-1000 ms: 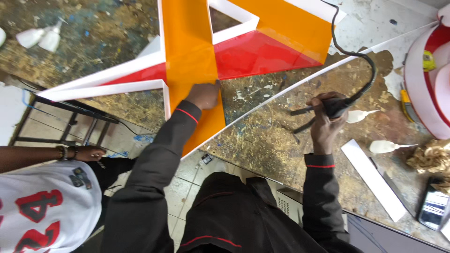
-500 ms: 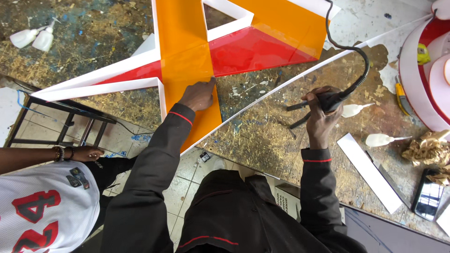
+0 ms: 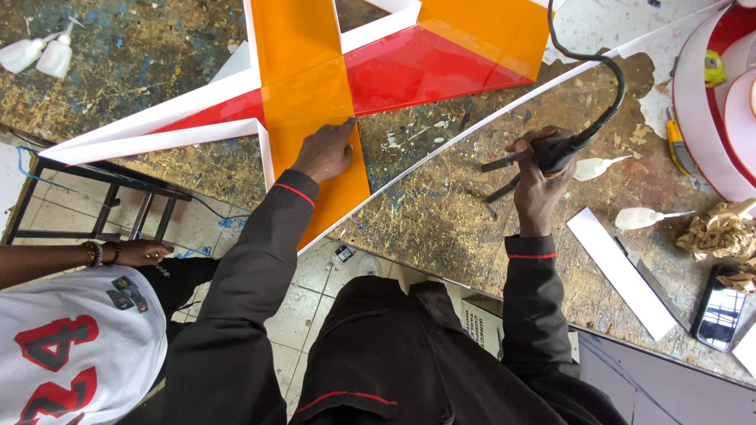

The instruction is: The person assembles a large star-shaped sign by attaching white plastic strips to the edges of orange and red panels. They apply glue from a bottle to the strips and press them into place, then use a hot air gun to heat and secure the joints.

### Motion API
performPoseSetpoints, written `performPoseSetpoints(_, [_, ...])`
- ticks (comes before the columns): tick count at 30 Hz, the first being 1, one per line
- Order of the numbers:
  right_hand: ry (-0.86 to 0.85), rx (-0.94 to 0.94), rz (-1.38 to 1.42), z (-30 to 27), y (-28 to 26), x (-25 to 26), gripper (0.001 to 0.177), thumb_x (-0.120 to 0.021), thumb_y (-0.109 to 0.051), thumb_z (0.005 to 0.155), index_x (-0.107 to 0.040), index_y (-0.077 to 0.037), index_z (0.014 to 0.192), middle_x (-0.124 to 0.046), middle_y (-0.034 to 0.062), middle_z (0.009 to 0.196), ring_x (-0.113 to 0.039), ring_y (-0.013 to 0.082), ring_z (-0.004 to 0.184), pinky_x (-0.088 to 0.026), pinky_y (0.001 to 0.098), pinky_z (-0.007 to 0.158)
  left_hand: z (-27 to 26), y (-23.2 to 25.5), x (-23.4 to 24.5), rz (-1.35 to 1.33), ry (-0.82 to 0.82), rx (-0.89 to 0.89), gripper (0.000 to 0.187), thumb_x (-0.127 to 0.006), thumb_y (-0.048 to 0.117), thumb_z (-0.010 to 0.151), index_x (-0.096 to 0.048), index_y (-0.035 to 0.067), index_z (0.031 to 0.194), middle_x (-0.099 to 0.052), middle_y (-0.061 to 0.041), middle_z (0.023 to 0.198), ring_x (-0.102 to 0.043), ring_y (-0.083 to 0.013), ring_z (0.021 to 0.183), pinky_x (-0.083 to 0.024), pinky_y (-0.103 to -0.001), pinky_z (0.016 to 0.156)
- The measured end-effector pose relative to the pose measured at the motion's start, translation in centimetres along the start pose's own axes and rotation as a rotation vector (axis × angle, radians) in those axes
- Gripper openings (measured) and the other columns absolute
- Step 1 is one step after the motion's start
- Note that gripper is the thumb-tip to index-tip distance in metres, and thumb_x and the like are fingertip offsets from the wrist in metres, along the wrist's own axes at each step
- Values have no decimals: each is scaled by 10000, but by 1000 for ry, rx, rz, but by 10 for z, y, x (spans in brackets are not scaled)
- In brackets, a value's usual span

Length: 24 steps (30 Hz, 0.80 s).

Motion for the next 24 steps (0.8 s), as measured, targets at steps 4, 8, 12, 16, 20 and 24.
performPoseSetpoints(4, [-58, -52, 7, -1, 7, 0, 197, -822, 38, 1085, -631, 46, 1132, -699, 181, 919, -779, 298, 872, -602, 412, 868, 7, -25, -25, -115, -4, -19, 574, -517, 193, 1171, -504, 78, 1734, -694, -233, 1560, -612, -414, 1498, -502, -685, 1204])
performPoseSetpoints(8, [-82, -63, 48, -5, 20, 3, 195, -805, 82, 1086, -625, 56, 1159, -668, 172, 940, -768, 303, 878, -611, 421, 851, 4, -35, -38, -188, 94, -36, 476, -495, 174, 1194, -574, 65, 1650, -735, -198, 1365, -672, -398, 1365, -560, -630, 1146])
performPoseSetpoints(12, [-72, -43, 62, -4, 29, 6, 199, -807, 101, 1076, -622, 70, 1144, -663, 185, 926, -764, 297, 849, -606, 416, 826, -1, -26, -32, -125, 84, -48, 484, -582, 207, 1162, -577, 77, 1628, -734, -169, 1314, -680, -389, 1336, -573, -636, 1130])
performPoseSetpoints(16, [-63, -28, 55, -6, 27, 6, 205, -810, 75, 1077, -614, 53, 1135, -640, 185, 937, -765, 310, 837, -622, 434, 821, -26, 1, -19, -117, -13, -102, 518, -719, 216, 1065, -631, 57, 1550, -740, -175, 1202, -704, -418, 1252, -572, -694, 1109])
performPoseSetpoints(20, [-60, -18, 89, -4, 27, 4, 191, -774, 79, 1051, -598, 50, 1118, -633, 188, 909, -741, 313, 804, -610, 433, 802, -29, 5, -34, -101, -106, -184, 265, -916, 327, 930, -740, 150, 1016, -750, -72, 868, -748, -382, 1048, -517, -633, 1119])
performPoseSetpoints(24, [-54, -22, 72, -7, 36, 8, 218, -810, 81, 1045, -602, 55, 1108, -638, 201, 906, -767, 326, 814, -617, 429, 800, -18, 1, -44, -99, -122, -143, 263, -929, 361, 893, -741, 182, 940, -768, -55, 845, -747, -361, 1005, -518, -621, 1094])
Point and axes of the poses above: each hand's wrist, its own z-axis towards the middle knuckle, its own x-axis out of the back of the hand, y = z × x, the point moved 4 cm from there along z, towards the middle knuckle
